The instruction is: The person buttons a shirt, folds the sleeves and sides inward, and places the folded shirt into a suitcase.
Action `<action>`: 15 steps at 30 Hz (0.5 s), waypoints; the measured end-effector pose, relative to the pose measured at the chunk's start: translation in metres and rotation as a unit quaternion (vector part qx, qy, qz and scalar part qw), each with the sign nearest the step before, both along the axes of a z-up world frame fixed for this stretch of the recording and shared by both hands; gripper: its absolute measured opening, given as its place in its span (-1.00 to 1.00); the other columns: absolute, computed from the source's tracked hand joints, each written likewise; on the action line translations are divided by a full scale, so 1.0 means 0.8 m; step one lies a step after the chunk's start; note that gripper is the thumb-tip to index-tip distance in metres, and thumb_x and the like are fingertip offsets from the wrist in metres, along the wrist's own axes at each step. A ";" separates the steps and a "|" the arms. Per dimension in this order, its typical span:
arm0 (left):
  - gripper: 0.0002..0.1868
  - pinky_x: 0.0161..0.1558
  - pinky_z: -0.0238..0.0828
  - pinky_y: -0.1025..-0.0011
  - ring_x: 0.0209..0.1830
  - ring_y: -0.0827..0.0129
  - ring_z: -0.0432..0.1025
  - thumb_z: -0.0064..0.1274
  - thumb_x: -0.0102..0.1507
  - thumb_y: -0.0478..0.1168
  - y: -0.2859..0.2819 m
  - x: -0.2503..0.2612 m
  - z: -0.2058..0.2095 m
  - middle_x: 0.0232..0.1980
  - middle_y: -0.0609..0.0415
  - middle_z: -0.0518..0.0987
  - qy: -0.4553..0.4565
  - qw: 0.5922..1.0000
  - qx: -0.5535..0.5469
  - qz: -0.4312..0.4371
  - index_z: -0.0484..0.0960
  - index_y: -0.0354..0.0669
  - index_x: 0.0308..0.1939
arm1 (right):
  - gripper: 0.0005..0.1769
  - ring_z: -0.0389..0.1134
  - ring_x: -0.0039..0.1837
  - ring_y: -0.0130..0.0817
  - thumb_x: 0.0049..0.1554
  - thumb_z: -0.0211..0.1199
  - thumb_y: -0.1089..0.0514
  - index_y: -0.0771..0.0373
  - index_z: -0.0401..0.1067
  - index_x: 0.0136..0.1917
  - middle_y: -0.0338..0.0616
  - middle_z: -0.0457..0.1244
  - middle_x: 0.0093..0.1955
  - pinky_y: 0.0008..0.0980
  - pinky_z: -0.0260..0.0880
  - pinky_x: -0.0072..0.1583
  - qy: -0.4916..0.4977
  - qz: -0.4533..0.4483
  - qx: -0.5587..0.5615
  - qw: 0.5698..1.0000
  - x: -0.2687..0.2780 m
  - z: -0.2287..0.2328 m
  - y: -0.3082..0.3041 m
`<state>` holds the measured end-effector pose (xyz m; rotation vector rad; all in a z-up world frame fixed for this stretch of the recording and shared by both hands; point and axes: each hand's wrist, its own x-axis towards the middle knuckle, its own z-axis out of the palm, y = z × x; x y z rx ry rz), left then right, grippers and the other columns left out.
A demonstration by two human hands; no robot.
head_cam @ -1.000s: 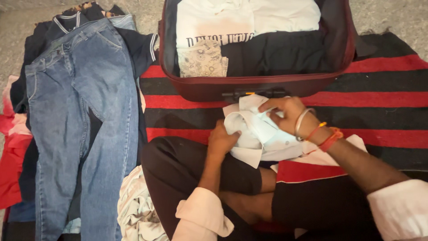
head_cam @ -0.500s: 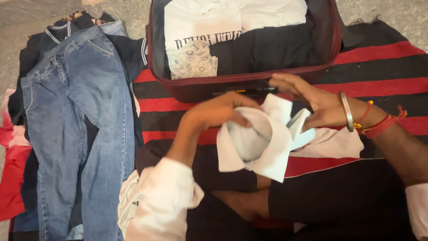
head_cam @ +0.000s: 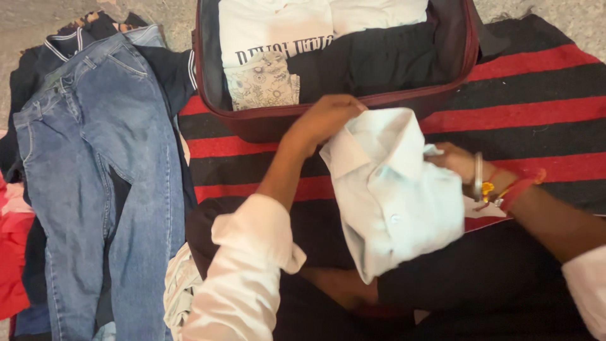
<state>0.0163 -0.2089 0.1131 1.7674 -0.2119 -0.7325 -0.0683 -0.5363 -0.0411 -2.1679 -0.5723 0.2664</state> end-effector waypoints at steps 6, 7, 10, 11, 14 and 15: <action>-0.43 0.10 0.43 0.38 0.10 0.28 0.50 0.07 0.31 0.10 0.034 -0.084 -0.101 0.10 -0.12 0.63 -0.085 0.981 -0.083 0.150 0.57 -0.28 0.21 | -0.53 0.42 0.23 -0.20 0.19 0.14 -0.02 0.22 0.48 0.29 -0.05 0.39 0.24 -0.26 0.39 0.21 0.269 -0.128 -0.027 0.954 -0.004 -0.047 0.030; -0.38 0.10 0.43 0.37 0.14 0.28 0.50 0.11 0.29 0.10 0.041 -0.098 -0.116 0.16 -0.09 0.57 -0.083 0.974 -0.061 0.200 0.49 -0.29 0.25 | -0.49 0.42 0.23 -0.10 0.14 0.18 -0.05 0.25 0.50 0.28 0.03 0.40 0.22 -0.18 0.40 0.19 0.331 -0.195 -0.001 0.923 -0.006 -0.044 0.040; -0.30 0.10 0.44 0.35 0.15 0.26 0.50 0.18 0.25 0.08 0.062 -0.139 -0.147 0.17 -0.08 0.55 -0.059 0.963 -0.004 0.265 0.40 -0.33 0.31 | -0.37 0.42 0.24 0.04 0.14 0.22 -0.23 0.29 0.50 0.27 0.16 0.39 0.23 -0.10 0.40 0.20 0.324 -0.244 -0.151 0.901 -0.005 -0.004 0.058; -0.28 0.08 0.45 0.35 0.11 0.24 0.50 0.22 0.24 0.06 0.067 -0.146 -0.153 0.11 -0.10 0.57 -0.038 0.959 0.033 0.279 0.39 -0.34 0.31 | -0.27 0.41 0.25 0.09 0.19 0.23 -0.38 0.31 0.49 0.26 0.20 0.36 0.25 -0.11 0.38 0.25 0.245 -0.219 -0.319 0.889 -0.008 0.016 0.062; -0.30 -0.03 0.50 0.37 -0.08 0.29 0.59 0.24 0.18 -0.03 0.068 -0.151 -0.160 -0.09 -0.07 0.69 -0.032 0.975 0.118 0.187 0.42 -0.37 0.28 | -0.25 0.48 0.16 0.17 0.09 0.31 -0.33 0.28 0.42 0.30 0.31 0.42 0.14 -0.08 0.46 0.19 0.235 -0.311 -0.311 0.867 -0.016 0.074 0.081; -0.30 -0.03 0.50 0.37 -0.08 0.29 0.59 0.24 0.18 -0.03 0.065 -0.149 -0.162 -0.09 -0.07 0.69 -0.031 0.975 0.117 0.188 0.42 -0.37 0.28 | -0.25 0.48 0.16 0.17 0.09 0.31 -0.33 0.28 0.42 0.30 0.31 0.42 0.14 -0.08 0.46 0.19 0.235 -0.310 -0.313 0.866 -0.021 0.088 0.086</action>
